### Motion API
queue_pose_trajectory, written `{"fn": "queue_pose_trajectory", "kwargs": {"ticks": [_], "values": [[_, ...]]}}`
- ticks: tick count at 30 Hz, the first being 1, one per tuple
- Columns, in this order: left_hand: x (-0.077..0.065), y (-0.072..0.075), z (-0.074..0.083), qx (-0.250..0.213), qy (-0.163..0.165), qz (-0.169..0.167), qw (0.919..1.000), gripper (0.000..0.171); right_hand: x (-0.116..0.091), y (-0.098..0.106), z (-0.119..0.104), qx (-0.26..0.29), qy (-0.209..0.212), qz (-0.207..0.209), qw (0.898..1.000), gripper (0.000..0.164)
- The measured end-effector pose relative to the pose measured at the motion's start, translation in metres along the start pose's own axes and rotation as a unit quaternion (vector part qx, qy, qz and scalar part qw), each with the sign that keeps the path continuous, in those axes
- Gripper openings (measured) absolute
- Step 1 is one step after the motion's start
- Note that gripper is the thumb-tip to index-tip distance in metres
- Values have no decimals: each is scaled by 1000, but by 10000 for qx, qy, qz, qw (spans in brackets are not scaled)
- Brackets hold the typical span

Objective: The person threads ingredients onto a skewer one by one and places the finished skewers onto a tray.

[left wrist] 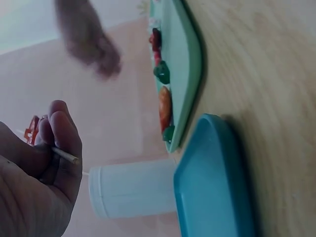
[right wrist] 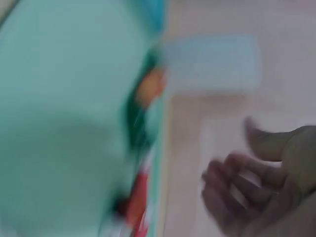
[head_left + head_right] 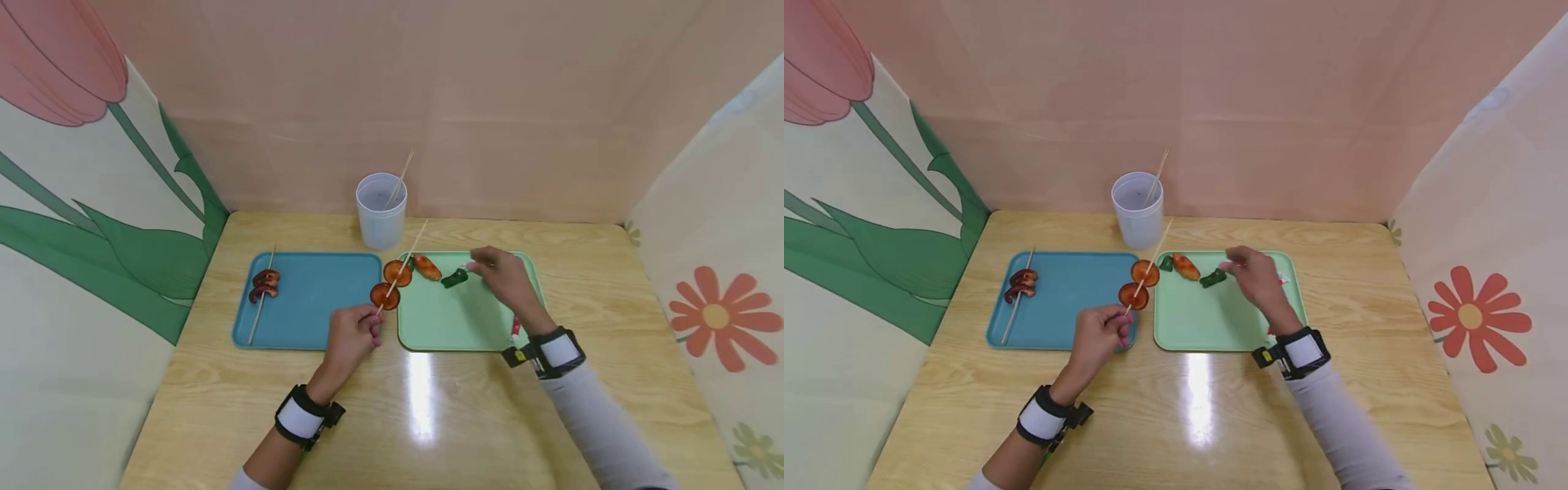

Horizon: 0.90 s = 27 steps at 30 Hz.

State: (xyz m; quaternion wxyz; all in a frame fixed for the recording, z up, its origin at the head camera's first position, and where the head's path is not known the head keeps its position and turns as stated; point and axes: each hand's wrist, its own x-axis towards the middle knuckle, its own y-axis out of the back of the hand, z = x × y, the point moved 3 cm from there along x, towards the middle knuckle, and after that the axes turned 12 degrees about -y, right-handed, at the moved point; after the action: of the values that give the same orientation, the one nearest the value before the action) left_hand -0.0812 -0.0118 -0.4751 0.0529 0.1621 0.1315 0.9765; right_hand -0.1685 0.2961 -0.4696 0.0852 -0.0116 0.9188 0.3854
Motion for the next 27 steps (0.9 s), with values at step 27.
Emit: {"fn": "queue_pose_trajectory", "kwargs": {"ticks": [27], "values": [[-19,5,-11,-156,210,-146,9995,21,20,-4,66,-858,-105,1547,9842,45]]}}
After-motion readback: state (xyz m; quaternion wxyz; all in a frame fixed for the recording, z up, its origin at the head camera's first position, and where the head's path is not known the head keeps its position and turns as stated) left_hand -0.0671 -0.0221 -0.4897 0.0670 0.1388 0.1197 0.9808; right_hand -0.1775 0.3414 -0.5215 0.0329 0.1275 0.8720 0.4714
